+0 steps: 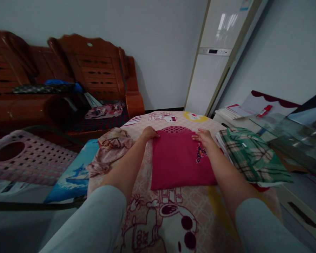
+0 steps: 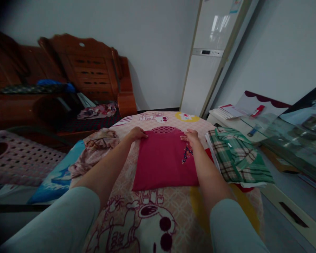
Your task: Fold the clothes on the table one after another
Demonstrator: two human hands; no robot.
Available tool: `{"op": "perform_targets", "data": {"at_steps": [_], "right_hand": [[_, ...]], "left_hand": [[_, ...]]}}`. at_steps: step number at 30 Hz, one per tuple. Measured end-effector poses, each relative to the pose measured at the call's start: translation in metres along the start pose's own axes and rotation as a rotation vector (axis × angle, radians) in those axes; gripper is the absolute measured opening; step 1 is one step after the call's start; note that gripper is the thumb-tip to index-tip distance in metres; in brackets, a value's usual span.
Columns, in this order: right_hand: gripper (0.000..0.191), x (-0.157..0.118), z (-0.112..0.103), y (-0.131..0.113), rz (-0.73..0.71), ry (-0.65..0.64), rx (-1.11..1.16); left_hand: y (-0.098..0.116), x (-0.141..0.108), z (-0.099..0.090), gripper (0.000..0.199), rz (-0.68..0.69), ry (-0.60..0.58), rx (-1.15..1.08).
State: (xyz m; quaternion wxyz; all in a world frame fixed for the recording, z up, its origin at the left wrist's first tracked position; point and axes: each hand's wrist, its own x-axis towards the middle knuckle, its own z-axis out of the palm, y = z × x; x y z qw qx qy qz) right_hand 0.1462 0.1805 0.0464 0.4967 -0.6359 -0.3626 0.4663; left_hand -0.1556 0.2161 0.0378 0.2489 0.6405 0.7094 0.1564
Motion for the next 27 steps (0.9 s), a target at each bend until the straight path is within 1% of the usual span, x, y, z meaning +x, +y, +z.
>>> {"op": "perform_targets", "data": {"at_steps": [3, 5, 7, 9, 11, 12, 14, 16, 19, 23, 27], "right_hand": [[0.055, 0.015, 0.010, -0.001, 0.032, 0.024, -0.128], [0.052, 0.025, 0.016, 0.000, 0.044, 0.053, -0.172], [0.039, 0.033, 0.020, 0.002, 0.058, 0.076, -0.213], [0.022, 0.040, 0.023, 0.004, 0.069, 0.085, -0.235], [0.010, 0.044, 0.024, 0.006, 0.072, 0.085, -0.237], [0.008, 0.045, 0.024, 0.006, 0.071, 0.084, -0.231], [0.011, 0.045, 0.023, 0.007, 0.065, 0.081, -0.213], [0.012, 0.043, 0.021, 0.006, 0.051, 0.077, -0.189], [0.011, 0.037, 0.017, 0.004, 0.017, 0.065, -0.144], [0.016, 0.021, 0.008, -0.002, -0.037, 0.054, -0.081], [0.021, -0.009, -0.006, -0.008, -0.111, 0.049, -0.002]], "left_hand": [[0.009, -0.002, -0.003, 0.009, -0.013, -0.062, -0.051], [0.016, -0.005, -0.003, 0.005, -0.036, -0.086, -0.116], [0.020, -0.009, -0.003, 0.003, -0.070, -0.095, -0.188], [0.022, -0.012, -0.003, 0.005, -0.099, -0.103, -0.277], [0.021, -0.013, -0.001, 0.008, -0.120, -0.124, -0.387], [0.020, -0.012, 0.000, 0.009, -0.127, -0.135, -0.447], [0.017, -0.012, 0.003, 0.010, -0.148, -0.151, -0.545], [0.014, -0.011, 0.007, 0.010, -0.155, -0.156, -0.620], [0.011, -0.011, 0.011, 0.013, -0.125, -0.141, -0.702], [0.009, -0.022, 0.011, 0.015, -0.016, -0.078, -0.803], [0.006, -0.046, 0.007, 0.013, 0.130, -0.022, -0.883]]}}
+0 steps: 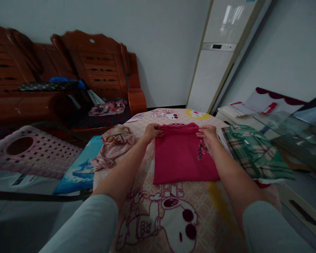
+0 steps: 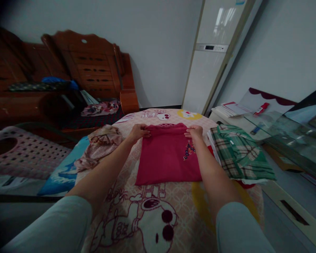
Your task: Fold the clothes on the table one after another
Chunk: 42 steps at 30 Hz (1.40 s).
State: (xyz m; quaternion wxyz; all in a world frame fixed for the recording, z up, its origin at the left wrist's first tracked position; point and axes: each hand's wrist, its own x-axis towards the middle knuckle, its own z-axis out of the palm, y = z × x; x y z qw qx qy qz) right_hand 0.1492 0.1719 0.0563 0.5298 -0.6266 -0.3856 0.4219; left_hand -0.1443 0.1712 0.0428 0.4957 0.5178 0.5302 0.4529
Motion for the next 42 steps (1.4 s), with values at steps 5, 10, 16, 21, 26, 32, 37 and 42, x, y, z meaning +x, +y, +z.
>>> {"op": "perform_targets", "data": {"at_steps": [5, 10, 16, 21, 26, 32, 37, 42], "right_hand": [[0.017, -0.045, -0.026, -0.004, -0.129, 0.009, 0.124], [0.017, -0.083, -0.054, 0.001, -0.216, 0.004, 0.209], [0.020, -0.118, -0.082, 0.025, -0.215, -0.047, 0.196], [0.020, -0.130, -0.085, 0.047, -0.092, -0.046, 0.169], [0.023, -0.133, -0.087, 0.044, -0.139, -0.061, 0.217], [0.016, -0.135, -0.096, 0.053, -0.136, -0.175, 0.040], [0.009, -0.133, -0.107, 0.050, -0.210, -0.179, -0.264], [0.018, -0.123, -0.099, 0.031, -0.417, -0.048, -0.398]], "left_hand": [[0.009, -0.041, -0.006, 0.014, 0.179, -0.015, 0.069], [0.020, -0.086, -0.003, 0.022, 0.331, 0.005, 0.288], [0.006, -0.133, 0.004, 0.025, 0.408, -0.111, 0.464], [-0.012, -0.143, 0.002, 0.015, 0.348, -0.307, 0.521], [-0.010, -0.140, -0.004, 0.016, 0.282, -0.297, 0.409], [-0.010, -0.143, -0.011, 0.016, 0.211, -0.405, 0.410], [0.011, -0.148, -0.024, 0.013, 0.169, -0.635, 0.516], [0.033, -0.139, -0.007, 0.023, 0.369, -0.431, 0.634]]}}
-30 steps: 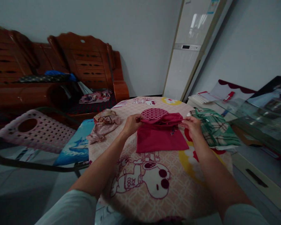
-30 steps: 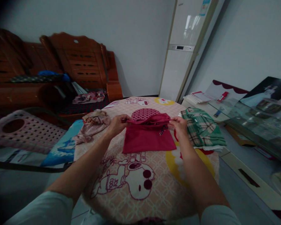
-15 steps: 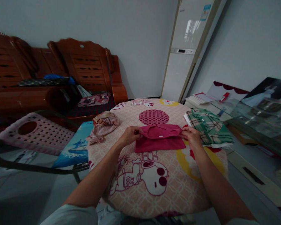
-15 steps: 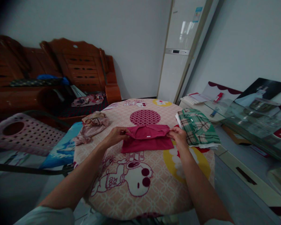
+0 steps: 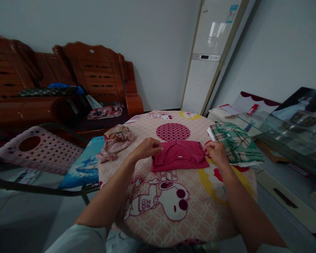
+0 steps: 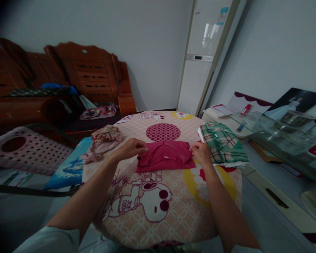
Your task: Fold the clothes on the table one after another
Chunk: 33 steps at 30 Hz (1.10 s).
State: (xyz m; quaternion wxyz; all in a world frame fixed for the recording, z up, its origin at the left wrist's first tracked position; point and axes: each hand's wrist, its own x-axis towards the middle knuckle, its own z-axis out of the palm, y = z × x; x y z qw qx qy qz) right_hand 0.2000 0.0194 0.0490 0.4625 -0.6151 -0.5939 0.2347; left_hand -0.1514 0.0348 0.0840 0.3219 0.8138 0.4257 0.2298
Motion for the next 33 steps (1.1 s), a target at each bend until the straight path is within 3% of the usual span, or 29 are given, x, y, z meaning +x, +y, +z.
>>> {"op": "perform_targets", "data": {"at_steps": [2, 5, 7, 11, 17, 26, 33], "right_hand": [[0.021, 0.009, 0.012, -0.008, -0.093, -0.007, 0.003], [0.026, 0.021, 0.039, -0.016, -0.254, -0.065, -0.069], [0.029, 0.023, 0.060, -0.015, -0.342, -0.142, -0.111], [0.031, 0.019, 0.090, 0.002, -0.501, -0.317, -0.220], [0.036, 0.015, 0.100, 0.026, -0.598, -0.270, -0.320], [0.042, 0.019, 0.095, 0.039, -0.585, -0.202, -0.329], [0.045, 0.022, 0.089, 0.050, -0.583, -0.103, -0.323]], "left_hand": [[0.006, 0.020, 0.015, 0.023, 0.111, 0.159, 0.068], [0.006, 0.050, 0.051, 0.034, 0.238, 0.199, 0.147], [-0.001, 0.063, 0.075, 0.044, 0.281, 0.179, 0.210], [-0.023, 0.067, 0.105, 0.068, 0.324, -0.006, 0.388], [-0.032, 0.060, 0.107, 0.075, 0.337, -0.046, 0.517], [-0.024, 0.058, 0.100, 0.076, 0.370, -0.163, 0.531], [-0.025, 0.060, 0.101, 0.070, 0.384, -0.153, 0.547]]}}
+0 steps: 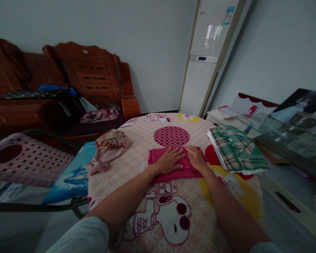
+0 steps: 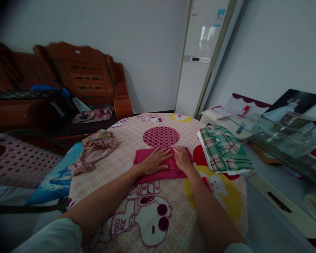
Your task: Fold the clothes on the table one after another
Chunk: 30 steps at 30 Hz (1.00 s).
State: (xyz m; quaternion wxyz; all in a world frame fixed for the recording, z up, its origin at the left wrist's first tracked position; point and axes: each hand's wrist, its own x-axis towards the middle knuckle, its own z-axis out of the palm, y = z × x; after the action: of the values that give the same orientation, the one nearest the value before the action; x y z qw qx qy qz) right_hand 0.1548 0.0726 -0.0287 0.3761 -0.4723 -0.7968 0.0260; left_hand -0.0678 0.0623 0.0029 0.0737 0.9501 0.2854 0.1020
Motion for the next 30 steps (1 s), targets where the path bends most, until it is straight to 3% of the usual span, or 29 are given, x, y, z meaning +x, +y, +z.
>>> {"op": "perform_targets", "data": {"at_steps": [21, 24, 27, 30], "right_hand": [[0.042, 0.000, 0.003, -0.005, 0.022, 0.002, -0.030], [0.039, 0.003, -0.006, -0.001, 0.130, 0.111, -0.024], [0.034, 0.004, -0.020, 0.008, 0.346, 0.260, -0.069], [0.028, 0.003, -0.029, 0.014, 0.535, 0.298, -0.081]], "left_hand": [[0.001, 0.002, 0.002, 0.067, 0.001, -0.004, 0.006], [0.001, 0.001, 0.002, 0.067, 0.001, -0.004, 0.004], [0.001, 0.001, 0.001, 0.066, -0.004, -0.006, 0.004], [0.002, 0.000, 0.000, 0.065, -0.006, -0.004, -0.002]]}}
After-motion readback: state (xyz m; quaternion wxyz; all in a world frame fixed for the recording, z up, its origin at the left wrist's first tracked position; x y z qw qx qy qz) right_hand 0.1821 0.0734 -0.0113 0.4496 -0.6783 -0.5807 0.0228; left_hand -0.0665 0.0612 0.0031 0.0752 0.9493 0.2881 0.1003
